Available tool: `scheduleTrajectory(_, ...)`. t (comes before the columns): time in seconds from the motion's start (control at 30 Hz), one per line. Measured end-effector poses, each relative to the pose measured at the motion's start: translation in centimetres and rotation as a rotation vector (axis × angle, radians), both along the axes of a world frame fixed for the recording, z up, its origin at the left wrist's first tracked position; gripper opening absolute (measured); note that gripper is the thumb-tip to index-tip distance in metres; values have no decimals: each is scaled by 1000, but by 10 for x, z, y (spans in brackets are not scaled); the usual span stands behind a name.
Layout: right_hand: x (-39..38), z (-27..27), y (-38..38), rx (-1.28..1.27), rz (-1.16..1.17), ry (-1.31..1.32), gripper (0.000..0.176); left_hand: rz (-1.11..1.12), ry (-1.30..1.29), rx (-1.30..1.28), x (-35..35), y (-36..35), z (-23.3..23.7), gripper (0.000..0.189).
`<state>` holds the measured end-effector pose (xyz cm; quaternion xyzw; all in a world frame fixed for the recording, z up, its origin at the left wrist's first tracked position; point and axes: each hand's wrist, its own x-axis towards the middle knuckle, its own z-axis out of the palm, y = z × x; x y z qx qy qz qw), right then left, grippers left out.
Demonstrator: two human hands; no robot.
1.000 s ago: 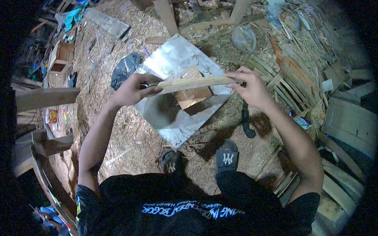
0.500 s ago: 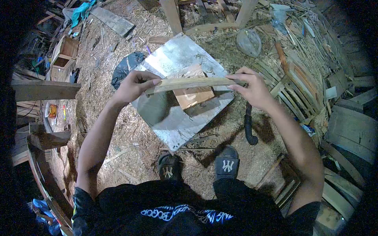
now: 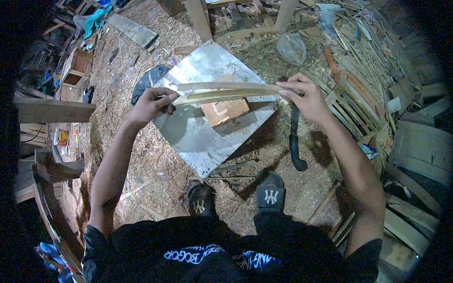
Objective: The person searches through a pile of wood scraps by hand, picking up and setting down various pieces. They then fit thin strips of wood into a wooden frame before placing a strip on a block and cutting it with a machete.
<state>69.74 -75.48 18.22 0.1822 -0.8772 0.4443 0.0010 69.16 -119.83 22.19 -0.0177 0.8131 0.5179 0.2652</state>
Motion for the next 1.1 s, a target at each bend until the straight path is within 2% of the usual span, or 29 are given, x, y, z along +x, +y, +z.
scheduleTrajectory(0.07, -3, 2, 9, -7, -4, 9, 27, 8, 16, 12, 0, 2, 4, 22)
scheduleTrajectory(0.13, -3, 4, 14, -24, -129, -127, 26, 17, 25, 24, 3, 9, 7, 23)
scheduleTrajectory(0.2, -2, -7, 21, -26, -132, -84, 26, 15, 119, 30, 9, 16, 14, 26)
scheduleTrajectory(0.27, 0, -22, 28, 16, -195, -120, 27, -32, 117, 40, 13, 19, 15, 29)
scheduleTrajectory(0.33, 4, -39, 33, 55, -218, -103, 30, -166, 190, -79, 12, 18, 11, 29)
scheduleTrajectory(0.5, 12, -98, 46, 58, -328, -192, 31, -70, 206, -49, 14, 23, 7, 29)
scheduleTrajectory(0.63, 17, -113, 47, 101, -306, -163, 30, 6, 262, 56, 15, 22, -7, 26)
scheduleTrajectory(0.7, 18, -116, 47, 121, -302, -175, 30, 13, 318, 79, 17, 26, -5, 29)
scheduleTrajectory(0.77, 20, -115, 46, 140, -268, -191, 26, 68, 266, -83, 22, 32, 7, 34)
scheduleTrajectory(0.8, 21, -113, 45, 138, -265, -190, 26, 71, 267, -85, 22, 31, 5, 34)
scheduleTrajectory(0.87, 24, -107, 45, 287, -297, -214, 24, 42, 340, -27, 20, 27, -4, 36)
scheduleTrajectory(0.93, 24, -104, 44, 247, -313, -141, 26, 50, 312, -22, 18, 23, -7, 35)
scheduleTrajectory(1.0, 24, -95, 45, 303, -349, -270, 30, 62, 284, -16, 16, 21, -11, 36)
scheduleTrajectory(1.03, 23, -110, 49, 248, -355, -73, 35, 68, 272, -9, 15, 20, -12, 36)
scheduleTrajectory(1.1, 22, -110, 52, 257, -362, -163, 38, 81, 262, -7, 15, 18, -14, 35)
